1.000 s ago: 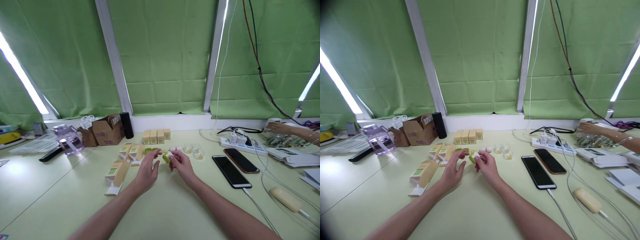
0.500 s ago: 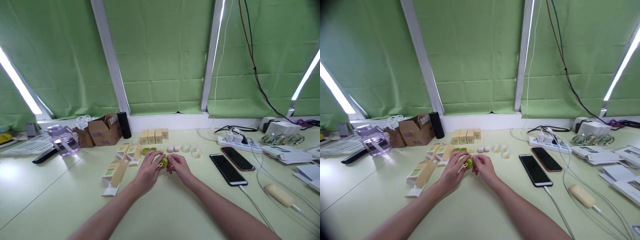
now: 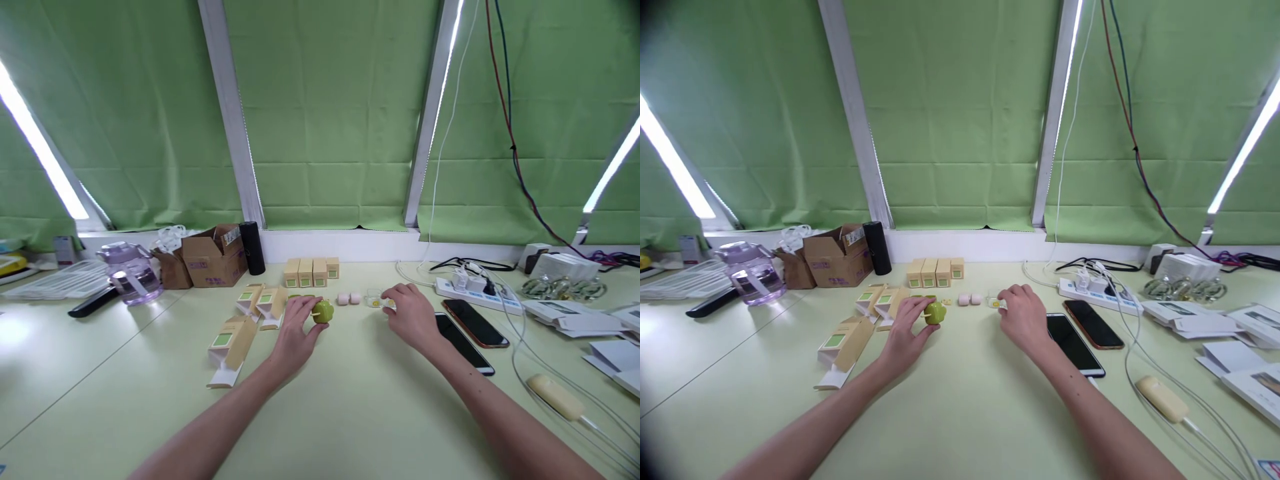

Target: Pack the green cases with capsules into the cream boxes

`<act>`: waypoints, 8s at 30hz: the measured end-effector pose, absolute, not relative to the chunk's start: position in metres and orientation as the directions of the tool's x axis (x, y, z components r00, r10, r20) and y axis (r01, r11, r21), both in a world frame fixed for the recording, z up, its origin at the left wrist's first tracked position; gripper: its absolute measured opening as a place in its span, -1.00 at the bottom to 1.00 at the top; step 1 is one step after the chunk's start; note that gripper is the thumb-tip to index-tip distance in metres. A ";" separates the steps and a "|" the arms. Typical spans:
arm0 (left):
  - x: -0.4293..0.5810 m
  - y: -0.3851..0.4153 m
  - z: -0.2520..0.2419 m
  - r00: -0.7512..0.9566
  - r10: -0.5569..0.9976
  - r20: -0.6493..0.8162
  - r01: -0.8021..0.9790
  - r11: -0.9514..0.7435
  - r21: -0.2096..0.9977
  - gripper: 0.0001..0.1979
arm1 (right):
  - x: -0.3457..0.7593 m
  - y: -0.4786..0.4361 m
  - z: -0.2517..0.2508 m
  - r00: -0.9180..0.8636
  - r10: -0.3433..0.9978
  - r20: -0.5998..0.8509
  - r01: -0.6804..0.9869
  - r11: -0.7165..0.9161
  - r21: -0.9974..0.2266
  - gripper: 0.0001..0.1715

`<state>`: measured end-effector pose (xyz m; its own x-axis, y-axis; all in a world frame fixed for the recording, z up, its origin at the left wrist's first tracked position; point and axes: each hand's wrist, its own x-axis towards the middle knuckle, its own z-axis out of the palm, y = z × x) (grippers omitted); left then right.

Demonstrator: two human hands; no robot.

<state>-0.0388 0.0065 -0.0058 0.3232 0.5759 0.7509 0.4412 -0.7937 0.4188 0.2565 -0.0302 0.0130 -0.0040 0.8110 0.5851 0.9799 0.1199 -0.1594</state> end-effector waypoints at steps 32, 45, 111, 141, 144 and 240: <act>-0.041 0.026 -0.012 -0.040 0.855 0.517 0.224 -0.496 0.839 -0.59 | 0.166 0.005 -0.029 -0.086 0.986 0.140 0.108 0.149 -0.983 -0.50; -0.036 0.021 0.003 -0.069 0.939 0.336 0.066 -0.332 0.941 -0.42 | 0.169 0.009 -0.043 -0.190 0.982 -0.013 -0.712 -0.147 -0.687 -0.64; -0.011 0.010 -0.007 0.157 0.936 0.314 0.007 -0.319 0.948 -0.52 | 0.152 -0.023 -0.016 -0.106 0.991 0.080 -0.555 0.008 -0.832 -0.40; -0.015 0.010 -0.006 0.232 0.935 0.267 -0.032 -0.267 0.963 -0.48 | 0.147 -0.012 -0.033 -0.016 0.964 0.267 -0.258 0.254 -0.932 -0.47; -0.015 0.010 -0.005 0.222 0.940 0.258 -0.014 -0.261 0.965 -0.47 | 0.146 -0.012 -0.033 -0.006 0.959 0.284 -0.244 0.274 -0.930 -0.47; -0.019 0.016 -0.018 0.271 0.844 0.463 0.230 -0.524 0.820 -0.35 | 0.150 -0.015 -0.024 0.217 0.921 0.322 -0.256 0.372 -0.892 -0.16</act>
